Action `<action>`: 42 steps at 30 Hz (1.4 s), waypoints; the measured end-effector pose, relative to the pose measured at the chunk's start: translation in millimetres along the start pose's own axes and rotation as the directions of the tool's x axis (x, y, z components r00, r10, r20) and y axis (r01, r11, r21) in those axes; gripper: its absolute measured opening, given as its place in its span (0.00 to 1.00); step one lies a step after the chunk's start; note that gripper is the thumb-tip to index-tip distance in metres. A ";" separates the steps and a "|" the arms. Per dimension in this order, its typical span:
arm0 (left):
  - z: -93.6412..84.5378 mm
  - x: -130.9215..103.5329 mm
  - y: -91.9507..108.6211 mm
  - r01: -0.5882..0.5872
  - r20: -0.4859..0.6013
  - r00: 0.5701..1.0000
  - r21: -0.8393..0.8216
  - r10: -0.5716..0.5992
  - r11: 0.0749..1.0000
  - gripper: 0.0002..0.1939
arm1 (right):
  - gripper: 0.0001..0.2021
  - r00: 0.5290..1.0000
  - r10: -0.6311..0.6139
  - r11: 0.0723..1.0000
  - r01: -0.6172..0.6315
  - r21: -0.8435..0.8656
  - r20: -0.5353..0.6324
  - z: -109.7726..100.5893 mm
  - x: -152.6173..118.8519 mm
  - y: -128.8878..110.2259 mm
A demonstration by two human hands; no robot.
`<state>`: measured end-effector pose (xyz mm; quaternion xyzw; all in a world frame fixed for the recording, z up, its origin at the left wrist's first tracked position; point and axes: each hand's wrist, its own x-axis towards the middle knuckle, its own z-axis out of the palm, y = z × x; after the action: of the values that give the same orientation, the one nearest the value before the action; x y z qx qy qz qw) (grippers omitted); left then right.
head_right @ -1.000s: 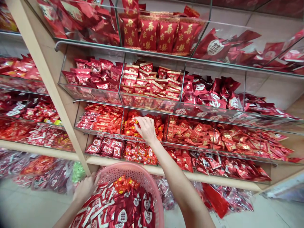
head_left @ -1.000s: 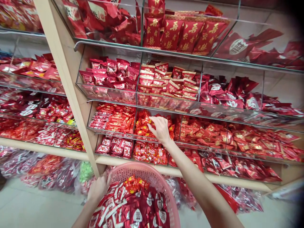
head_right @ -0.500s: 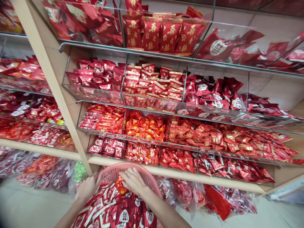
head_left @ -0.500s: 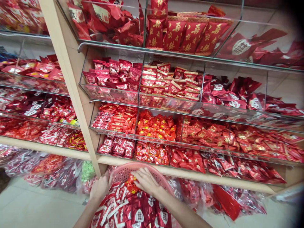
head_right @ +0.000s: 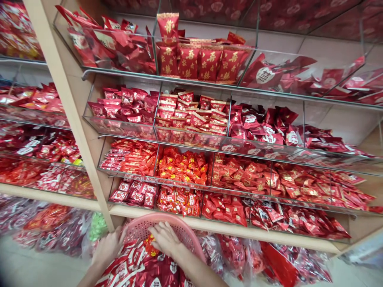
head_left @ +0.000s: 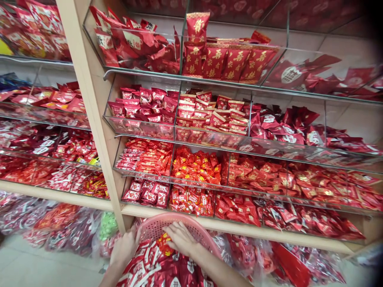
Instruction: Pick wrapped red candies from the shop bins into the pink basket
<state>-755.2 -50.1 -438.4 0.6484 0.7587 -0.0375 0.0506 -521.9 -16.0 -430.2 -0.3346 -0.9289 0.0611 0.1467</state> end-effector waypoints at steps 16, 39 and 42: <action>-2.1 -0.8 2.0 0.034 -0.008 0.999 -0.135 -0.035 0.990 0.21 | 0.20 0.788 0.239 0.959 -0.284 0.009 -0.568 -205.1 73.3 39.7; 1.2 0.2 0.8 0.046 -0.055 0.997 -0.130 -0.053 0.990 0.21 | 0.19 0.734 0.341 0.940 -0.274 0.204 -0.587 -190.3 75.9 53.6; 1.1 0.4 1.8 0.038 -0.060 0.997 -0.128 -0.046 0.991 0.21 | 0.19 0.692 0.324 0.945 -0.208 0.252 -0.645 -193.7 70.2 47.8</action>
<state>-753.4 -49.6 -439.5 0.6286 0.7743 0.0301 0.0670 -483.8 68.6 -240.2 -0.4521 -0.7440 0.0293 0.4911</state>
